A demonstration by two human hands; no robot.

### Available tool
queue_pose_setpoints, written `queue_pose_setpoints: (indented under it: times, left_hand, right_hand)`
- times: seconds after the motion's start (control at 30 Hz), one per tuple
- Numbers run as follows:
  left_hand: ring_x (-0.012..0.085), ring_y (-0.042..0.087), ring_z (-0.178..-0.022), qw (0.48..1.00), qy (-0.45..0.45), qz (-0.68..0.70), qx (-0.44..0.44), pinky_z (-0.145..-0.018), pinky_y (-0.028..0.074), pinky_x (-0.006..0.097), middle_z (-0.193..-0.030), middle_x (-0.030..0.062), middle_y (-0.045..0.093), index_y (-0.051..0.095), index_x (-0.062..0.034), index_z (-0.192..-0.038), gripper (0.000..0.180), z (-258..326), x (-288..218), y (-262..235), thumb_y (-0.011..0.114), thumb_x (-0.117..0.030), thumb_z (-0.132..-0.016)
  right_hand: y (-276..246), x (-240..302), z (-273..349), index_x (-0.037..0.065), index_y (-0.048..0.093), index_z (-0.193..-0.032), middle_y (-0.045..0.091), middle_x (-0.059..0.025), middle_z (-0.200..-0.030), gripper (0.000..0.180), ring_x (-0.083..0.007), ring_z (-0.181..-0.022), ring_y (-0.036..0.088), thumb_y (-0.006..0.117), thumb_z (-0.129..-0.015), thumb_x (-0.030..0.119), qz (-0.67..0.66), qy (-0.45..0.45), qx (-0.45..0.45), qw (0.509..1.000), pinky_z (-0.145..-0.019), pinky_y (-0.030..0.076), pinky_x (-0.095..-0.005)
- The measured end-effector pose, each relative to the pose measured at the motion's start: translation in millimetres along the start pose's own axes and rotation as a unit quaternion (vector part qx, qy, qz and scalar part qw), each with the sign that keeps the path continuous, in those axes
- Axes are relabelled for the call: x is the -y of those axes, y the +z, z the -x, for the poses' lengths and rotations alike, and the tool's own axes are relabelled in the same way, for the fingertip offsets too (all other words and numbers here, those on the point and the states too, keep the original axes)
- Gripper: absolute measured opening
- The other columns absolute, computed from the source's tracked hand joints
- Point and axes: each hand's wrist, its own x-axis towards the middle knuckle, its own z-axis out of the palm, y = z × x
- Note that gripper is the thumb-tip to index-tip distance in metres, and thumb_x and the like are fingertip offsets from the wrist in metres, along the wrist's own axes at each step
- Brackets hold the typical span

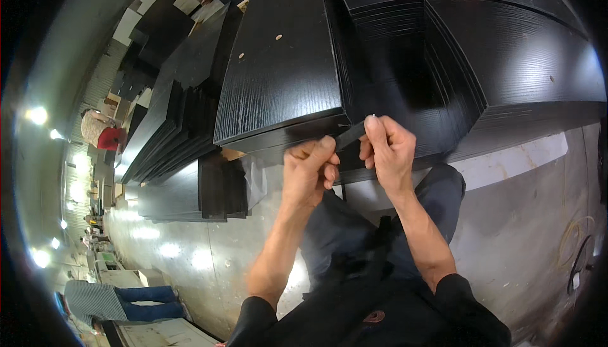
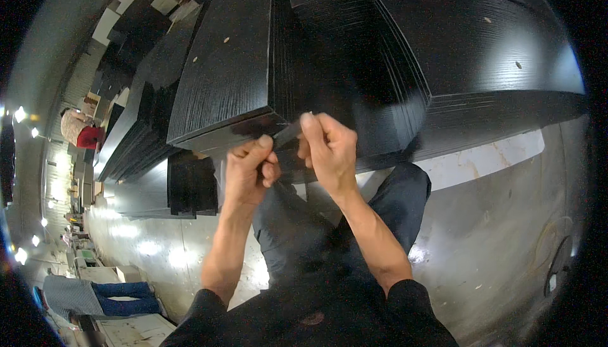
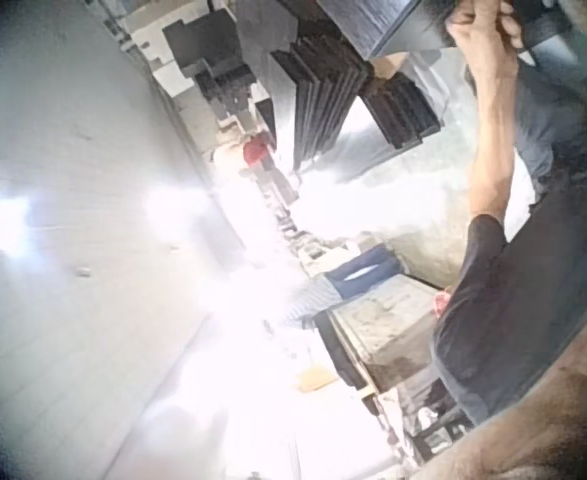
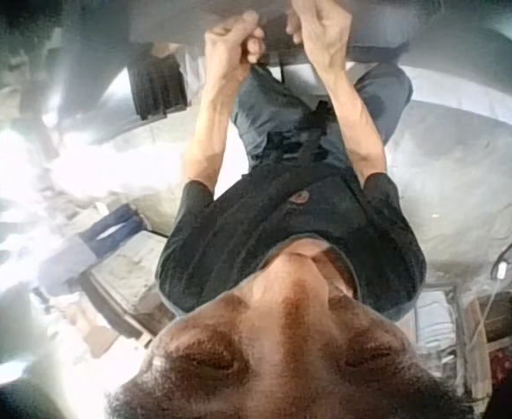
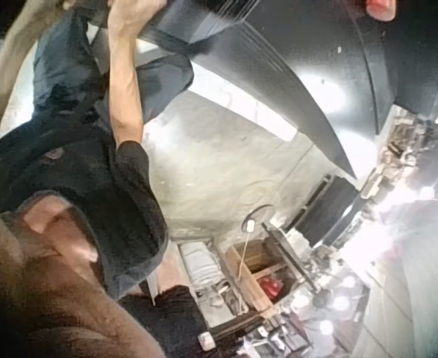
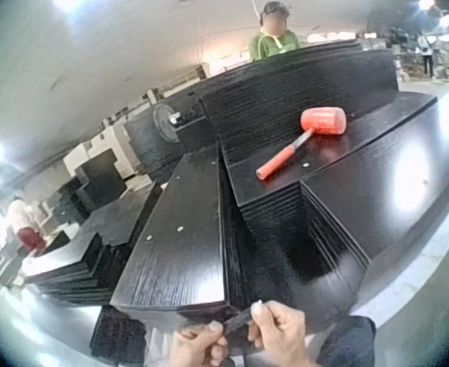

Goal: The recorder uses a scraper tool to finish the edges of black wooden furniture panels in a workshop.

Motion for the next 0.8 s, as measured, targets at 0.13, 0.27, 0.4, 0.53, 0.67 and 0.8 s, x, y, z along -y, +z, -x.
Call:
queue_pose_setpoints:
  times: [0.13,0.27,0.4,0.53,0.67,0.8]
  left_hand:
    - [0.0114,0.049,-0.04,1.0,-0.018,-0.014,0.006,-0.038,0.037,0.023,-0.052,0.0055,0.056,0.063,-0.0006,-0.069,0.033,5,10,-4,0.071,-0.024,-0.091]
    - [0.0115,0.045,-0.037,0.999,0.048,0.008,0.006,-0.038,0.035,0.024,-0.049,0.0059,0.054,0.062,-0.0009,-0.066,0.035,9,-8,5,0.068,-0.022,-0.093]
    - [0.0123,0.048,-0.04,0.999,0.036,-0.015,0.007,-0.038,0.036,0.024,-0.052,0.0065,0.056,0.063,-0.0005,-0.068,0.033,-2,5,0,0.069,-0.022,-0.093]
    - [0.0125,0.053,-0.044,0.997,-0.035,-0.057,-0.026,-0.039,0.04,0.024,-0.061,0.0075,0.061,0.066,0.001,-0.073,0.031,-9,58,-13,0.071,-0.024,-0.092]
    - [0.0123,0.056,-0.049,0.991,-0.093,-0.063,-0.069,-0.041,0.042,0.024,-0.065,0.0083,0.063,0.067,0.001,-0.075,0.031,-6,124,-18,0.069,-0.023,-0.094]
    - [0.0139,0.059,-0.053,0.992,-0.105,-0.029,-0.063,-0.048,0.048,0.026,-0.066,0.0096,0.063,0.067,0.0032,-0.078,0.031,21,114,5,0.066,-0.022,-0.096]
  right_hand:
    - [-4,-1,4,0.002,0.06,-0.072,0.055,-0.0009,-0.054,0.04,-0.0044,-0.044,0.047,0.058,-0.1,0.031,0.006,0.025,-0.002,1.0,-0.042,0.035,-0.021]
    - [5,30,-6,0.001,0.061,-0.073,0.057,-0.0021,-0.053,0.038,-0.0059,-0.044,0.05,0.059,-0.1,0.028,0.004,-0.027,0.015,1.0,-0.041,0.037,-0.0238]
    - [-5,9,-7,0.002,0.06,-0.073,0.058,-0.0031,-0.053,0.037,-0.0074,-0.044,0.052,0.057,-0.1,0.027,0.022,-0.05,0.019,0.998,-0.041,0.039,-0.0252]
    - [-22,-46,9,0.002,0.058,-0.073,0.057,-0.0034,-0.054,0.04,-0.008,-0.042,0.051,0.057,-0.101,0.03,0.038,0.019,-0.023,0.999,-0.04,0.037,-0.0245]
    - [-53,-85,16,0.001,0.056,-0.069,0.055,-0.0049,-0.052,0.043,-0.0088,-0.041,0.05,0.059,-0.099,0.031,0.108,0.121,-0.008,0.987,-0.038,0.036,-0.0251]
    - [-57,-57,3,0.0,0.055,-0.068,0.055,-0.0067,-0.053,0.039,-0.0104,-0.047,0.053,0.059,-0.097,0.026,0.164,0.108,0.054,0.979,-0.044,0.04,-0.0286]
